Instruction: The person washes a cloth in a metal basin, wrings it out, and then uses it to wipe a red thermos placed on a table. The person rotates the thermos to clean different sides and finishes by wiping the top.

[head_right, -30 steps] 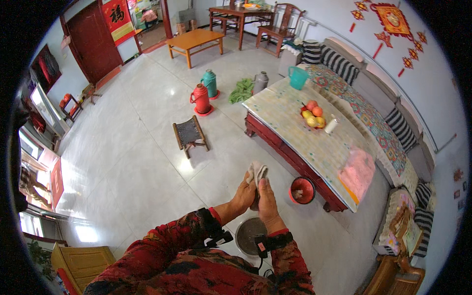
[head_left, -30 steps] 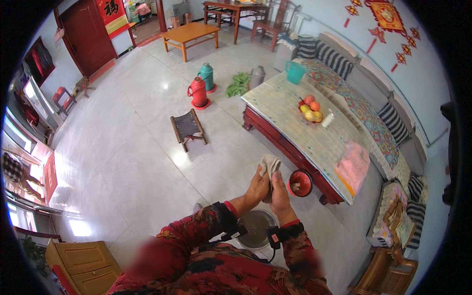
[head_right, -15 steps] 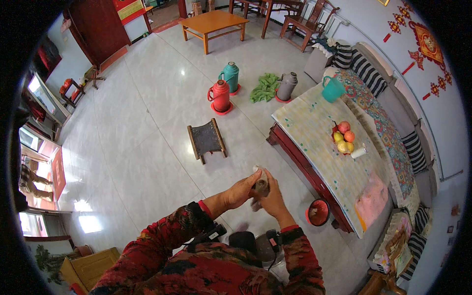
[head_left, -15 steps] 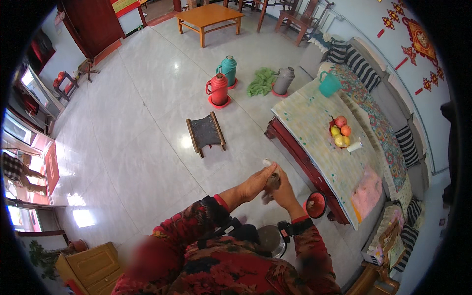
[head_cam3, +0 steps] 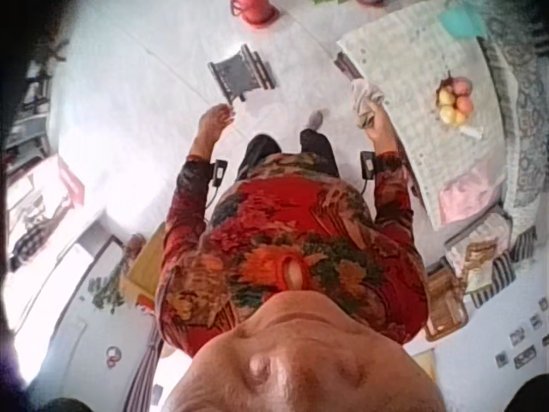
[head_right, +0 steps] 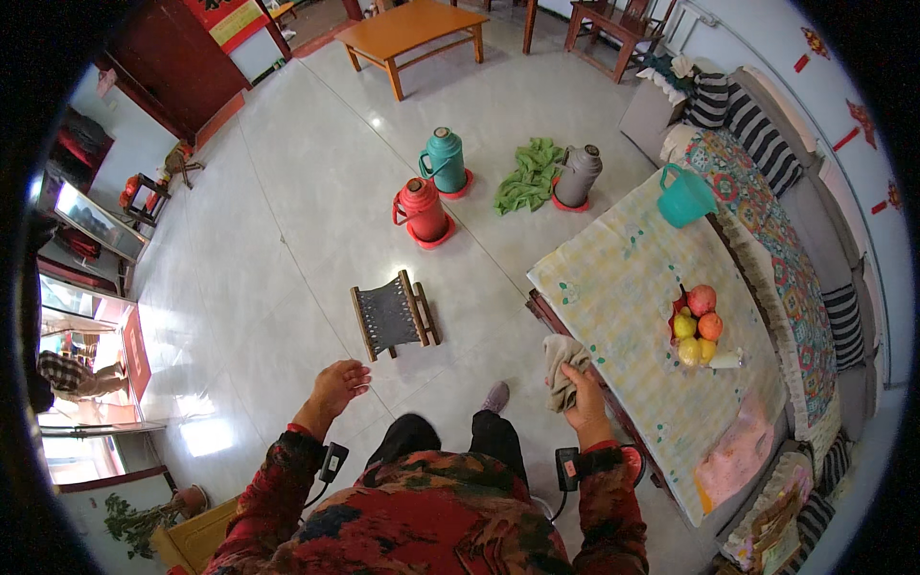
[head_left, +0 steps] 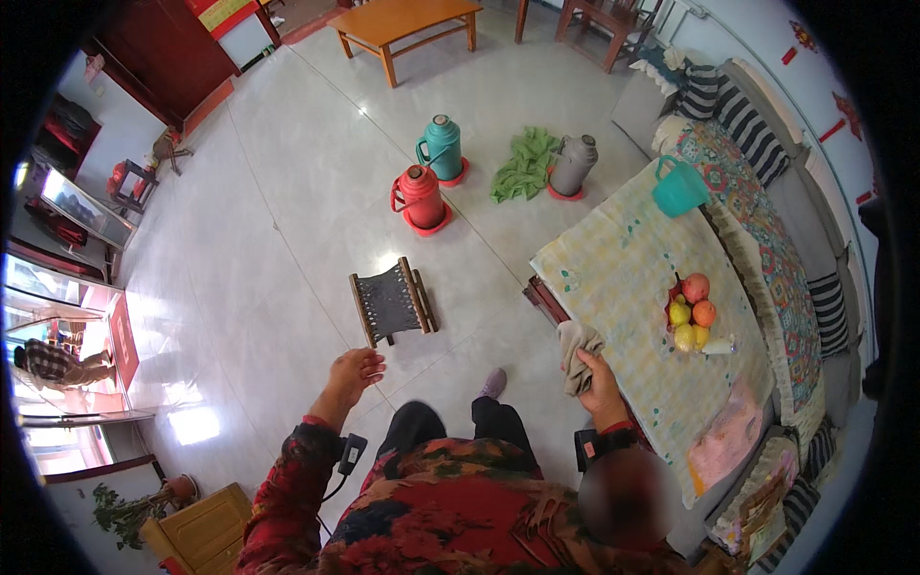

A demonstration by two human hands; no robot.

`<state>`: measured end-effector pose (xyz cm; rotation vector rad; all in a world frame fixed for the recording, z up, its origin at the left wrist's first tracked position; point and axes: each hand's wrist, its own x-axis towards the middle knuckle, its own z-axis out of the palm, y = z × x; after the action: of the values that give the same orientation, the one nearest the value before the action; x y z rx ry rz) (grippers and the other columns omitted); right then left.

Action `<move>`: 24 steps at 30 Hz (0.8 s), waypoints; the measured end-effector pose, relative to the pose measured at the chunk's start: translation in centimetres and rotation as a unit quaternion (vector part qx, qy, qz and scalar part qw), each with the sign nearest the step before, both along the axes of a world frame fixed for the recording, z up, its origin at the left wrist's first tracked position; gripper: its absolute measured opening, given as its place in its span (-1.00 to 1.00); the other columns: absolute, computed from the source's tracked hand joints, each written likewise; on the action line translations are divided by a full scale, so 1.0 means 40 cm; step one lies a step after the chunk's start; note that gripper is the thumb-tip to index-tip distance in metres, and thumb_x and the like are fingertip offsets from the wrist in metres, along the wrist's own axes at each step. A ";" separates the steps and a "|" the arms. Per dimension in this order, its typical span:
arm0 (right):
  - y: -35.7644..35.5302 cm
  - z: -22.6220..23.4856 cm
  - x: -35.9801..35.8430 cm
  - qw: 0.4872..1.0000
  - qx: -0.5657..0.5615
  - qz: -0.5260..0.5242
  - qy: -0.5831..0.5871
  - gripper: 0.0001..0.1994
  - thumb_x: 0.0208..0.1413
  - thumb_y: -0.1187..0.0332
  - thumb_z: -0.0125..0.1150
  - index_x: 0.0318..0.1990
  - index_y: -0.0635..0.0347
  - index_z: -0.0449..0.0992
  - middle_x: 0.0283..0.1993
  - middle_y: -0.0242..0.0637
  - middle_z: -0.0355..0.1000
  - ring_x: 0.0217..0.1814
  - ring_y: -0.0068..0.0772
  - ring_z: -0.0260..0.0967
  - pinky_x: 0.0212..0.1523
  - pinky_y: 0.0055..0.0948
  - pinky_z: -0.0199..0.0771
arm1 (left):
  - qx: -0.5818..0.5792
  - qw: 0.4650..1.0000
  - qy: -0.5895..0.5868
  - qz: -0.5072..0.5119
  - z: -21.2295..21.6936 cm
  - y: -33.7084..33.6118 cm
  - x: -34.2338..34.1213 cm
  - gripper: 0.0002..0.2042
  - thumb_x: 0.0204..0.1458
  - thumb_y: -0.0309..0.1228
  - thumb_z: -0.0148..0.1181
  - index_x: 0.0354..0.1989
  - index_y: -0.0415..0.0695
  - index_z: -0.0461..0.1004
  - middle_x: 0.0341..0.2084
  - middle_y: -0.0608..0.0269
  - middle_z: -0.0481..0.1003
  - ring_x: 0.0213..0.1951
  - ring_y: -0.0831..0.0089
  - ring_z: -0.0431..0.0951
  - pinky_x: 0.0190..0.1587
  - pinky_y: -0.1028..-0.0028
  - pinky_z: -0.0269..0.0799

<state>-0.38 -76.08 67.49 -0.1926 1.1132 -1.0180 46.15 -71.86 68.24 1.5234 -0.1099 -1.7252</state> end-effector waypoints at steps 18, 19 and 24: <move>-0.641 -0.029 -0.003 0.996 0.082 -0.024 0.022 -0.62 0.15 0.39 0.07 0.14 0.18 0.28 -0.01 -0.31 0.38 -0.07 -0.33 0.39 -0.06 -0.27 0.46 | 0.067 0.995 -0.046 -0.059 -0.221 -0.830 0.057 -0.89 0.09 -0.38 0.01 -0.37 -0.17 0.37 -0.43 0.17 0.50 -0.42 0.34 0.53 -0.35 0.38 0.47; -0.668 -0.035 0.000 0.996 0.082 -0.029 0.013 -0.62 0.15 0.39 0.08 0.13 0.18 0.28 -0.01 -0.30 0.38 -0.08 -0.33 0.39 -0.06 -0.27 0.46 | 0.078 0.994 -0.056 -0.055 -0.205 -0.867 0.059 -0.88 0.09 -0.38 0.02 -0.37 -0.17 0.37 -0.43 0.17 0.50 -0.42 0.34 0.53 -0.35 0.37 0.47; -0.845 -0.099 0.023 0.995 0.098 -0.005 0.000 -0.60 0.15 0.40 0.08 0.16 0.16 0.27 0.02 -0.30 0.38 -0.07 -0.34 0.39 -0.07 -0.30 0.46 | 0.076 0.995 -0.058 -0.030 -0.168 -1.010 0.058 -0.84 0.11 -0.37 0.01 -0.25 -0.21 0.38 -0.35 0.11 0.51 -0.34 0.27 0.54 -0.27 0.31 0.48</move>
<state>0.56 -109.89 63.53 -0.0288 1.2068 -0.9096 48.46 -112.24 61.52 1.7489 -0.0871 -1.7247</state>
